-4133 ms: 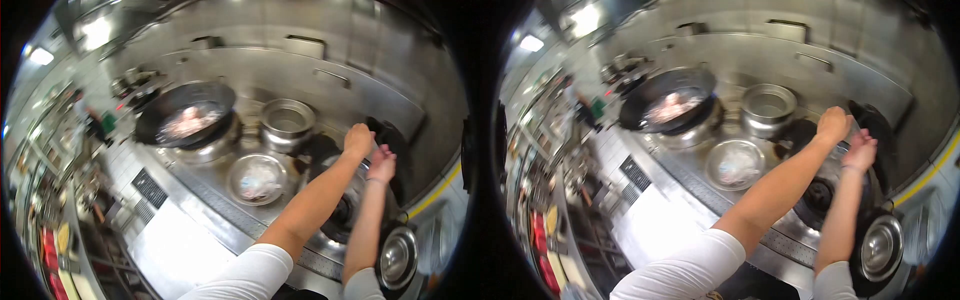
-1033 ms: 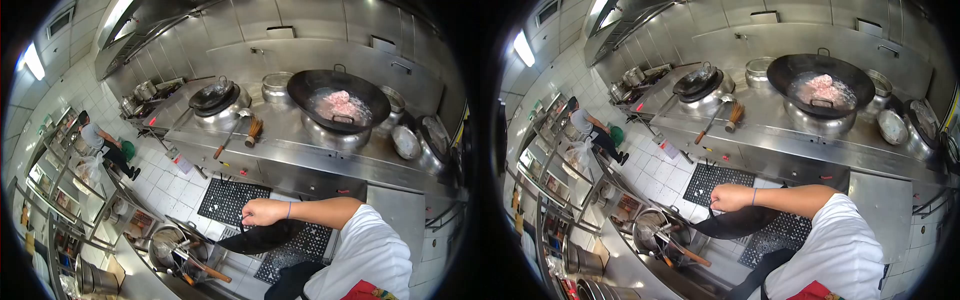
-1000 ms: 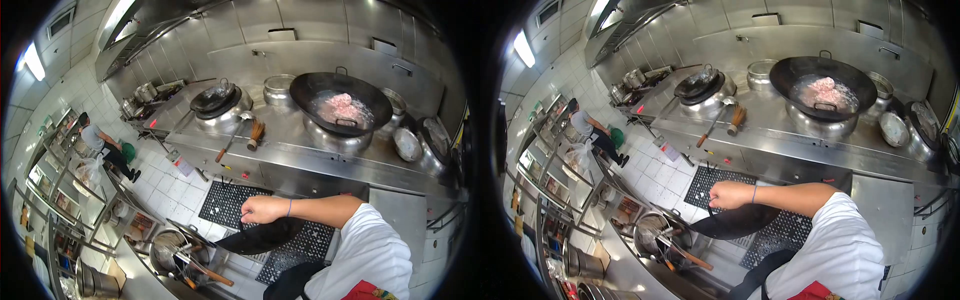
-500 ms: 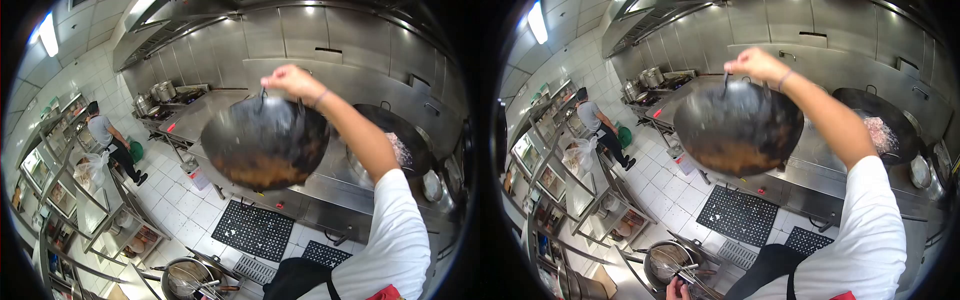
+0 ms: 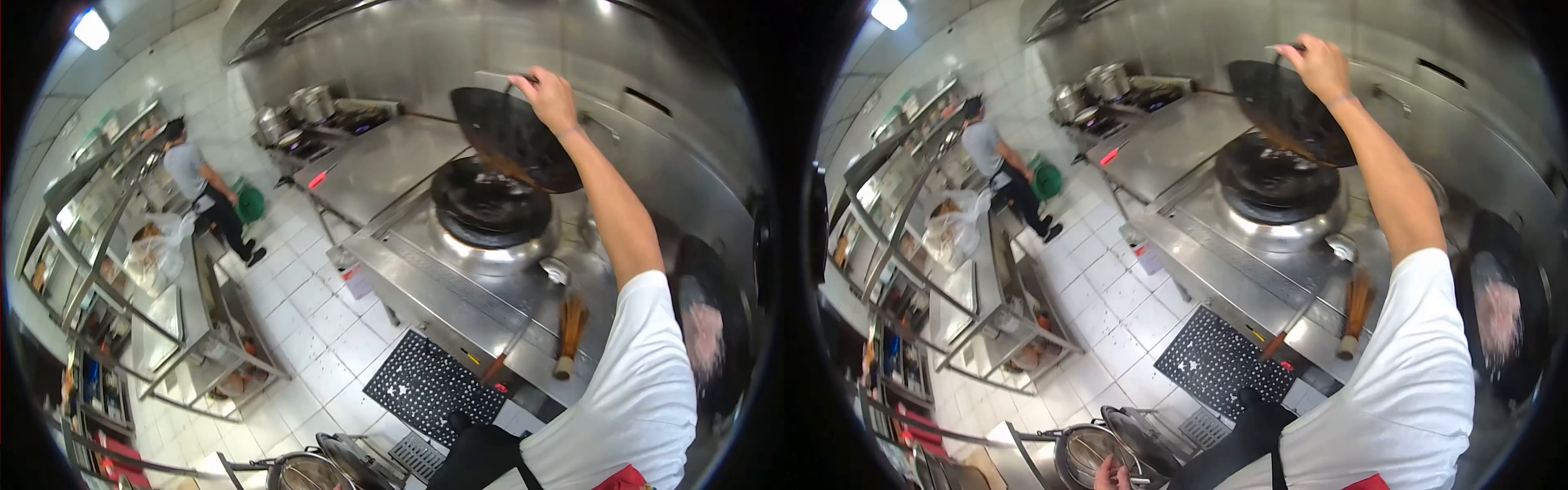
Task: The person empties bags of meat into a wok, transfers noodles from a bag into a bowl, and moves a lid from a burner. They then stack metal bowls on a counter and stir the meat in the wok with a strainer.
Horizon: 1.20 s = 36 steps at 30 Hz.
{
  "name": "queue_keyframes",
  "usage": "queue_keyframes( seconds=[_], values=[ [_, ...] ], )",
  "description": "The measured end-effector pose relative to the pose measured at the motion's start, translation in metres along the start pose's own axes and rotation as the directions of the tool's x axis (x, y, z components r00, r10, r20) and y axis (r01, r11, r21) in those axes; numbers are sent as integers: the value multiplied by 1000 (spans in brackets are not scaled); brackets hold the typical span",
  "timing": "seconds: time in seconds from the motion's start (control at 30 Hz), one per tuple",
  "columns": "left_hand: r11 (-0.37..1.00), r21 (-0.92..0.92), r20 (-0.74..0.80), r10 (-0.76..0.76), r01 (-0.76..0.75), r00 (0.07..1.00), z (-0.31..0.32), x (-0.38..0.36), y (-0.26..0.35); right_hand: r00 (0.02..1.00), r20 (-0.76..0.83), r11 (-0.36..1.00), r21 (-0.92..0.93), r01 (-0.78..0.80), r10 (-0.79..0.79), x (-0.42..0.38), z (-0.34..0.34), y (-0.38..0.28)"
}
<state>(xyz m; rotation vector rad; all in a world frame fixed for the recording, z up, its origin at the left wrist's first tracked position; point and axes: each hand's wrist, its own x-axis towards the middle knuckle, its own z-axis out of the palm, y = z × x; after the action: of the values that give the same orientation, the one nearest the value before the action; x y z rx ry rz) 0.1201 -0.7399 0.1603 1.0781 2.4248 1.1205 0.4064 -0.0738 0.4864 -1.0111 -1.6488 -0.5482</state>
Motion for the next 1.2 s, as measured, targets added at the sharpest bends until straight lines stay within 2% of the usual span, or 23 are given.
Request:
queue_keyframes(
  seconds=[0.07, 0.1, 0.13, 0.2, 0.23, 0.27, 0.3, 0.33, 0.37, 0.4, 0.47, 0.53, 0.57, 0.67, 0.73, 0.77, 0.8, 0.87, 0.9, 0.97, 1.07, 1.13, 1.2],
  values=[
    [999, -28, 24, -42, 43, 999, 26, 25, 2, 998, 63, 990, -142, 14, -5, -31, 62, 15],
    [998, -40, 1, -55, 55, 999, 39, 24, -5, 982, 164, 985, -157, -66, 91, -48, 74, 3],
    [998, 37, -14, -48, 48, 999, 33, 41, 45, 984, 126, 992, 23, -126, 122, -73, 101, 6],
    [987, -8, -49, -163, 163, 985, 47, 45, 42, 917, 330, 970, 20, -243, 223, -116, 169, 41],
    [980, 9, -68, -197, 198, 978, 49, 47, 49, 908, 400, 992, -42, -121, 127, -128, 171, 24],
    [979, 0, -125, -201, 203, 972, 54, 45, 52, 886, 461, 987, 112, -113, 49, -155, 237, 71],
    [971, 7, -154, -237, 241, 959, 58, 42, 50, 880, 457, 991, 56, 119, -132, -163, 268, 83],
    [966, 20, -148, -254, 260, 956, 61, 33, 49, 817, 542, 980, 67, 189, -194, -169, 277, 72],
    [944, 29, -184, -317, 327, 930, 67, 20, 56, 765, 603, 972, 91, 216, -227, -181, 289, 68],
    [931, 39, -204, -347, 362, 915, 70, 16, 57, 729, 674, 991, 41, 129, -123, -193, 293, 59],
    [902, 24, -236, -414, 431, 879, 74, 5, 58, 708, 677, 979, 116, 167, -201, -189, 325, 91],
    [846, -30, -262, -521, 533, 812, 76, -15, 64, 795, 449, 909, 283, 307, -408, -166, 364, 143],
    [825, -38, -272, -552, 564, 788, 77, -25, 62, 833, 332, 873, 374, 314, -442, -157, 348, 112],
    [769, -62, -244, -629, 636, 738, 91, -52, 56, 826, 352, 751, 649, 125, -441, -162, 307, 3],
    [755, -76, -232, -649, 652, 724, 96, -64, 54, 733, 555, 593, 762, -259, -393, -209, 252, -105],
    [737, -83, -206, -671, 670, 712, 96, -70, 54, 596, 684, 572, 710, -411, -421, -236, 251, -133],
    [736, -84, -208, -672, 672, 711, 98, -77, 53, 548, 717, 464, 697, -547, -431, -270, 216, -186],
    [730, -73, -221, -677, 680, 702, 99, -97, 43, 316, 706, 455, 671, -586, -633, -333, 155, -256],
    [725, -66, -226, -680, 686, 697, 99, -110, 38, 280, 628, 378, 704, -601, -726, -364, 124, -283],
    [711, -51, -243, -690, 702, 681, 102, -139, 25, 169, 631, 387, 642, -662, -757, -423, 82, -308],
    [706, -107, -276, -697, 700, 661, 100, -189, 0, 155, 646, 467, 676, -570, -747, -480, -2, -340],
    [611, -188, -242, -787, 769, 567, 95, -227, -17, 79, 591, 475, 714, -514, -803, -504, -41, -349],
    [591, -170, -260, -799, 789, 543, 114, -280, -65, 102, 515, 395, 757, -521, -851, -523, -77, -355]
  ],
)
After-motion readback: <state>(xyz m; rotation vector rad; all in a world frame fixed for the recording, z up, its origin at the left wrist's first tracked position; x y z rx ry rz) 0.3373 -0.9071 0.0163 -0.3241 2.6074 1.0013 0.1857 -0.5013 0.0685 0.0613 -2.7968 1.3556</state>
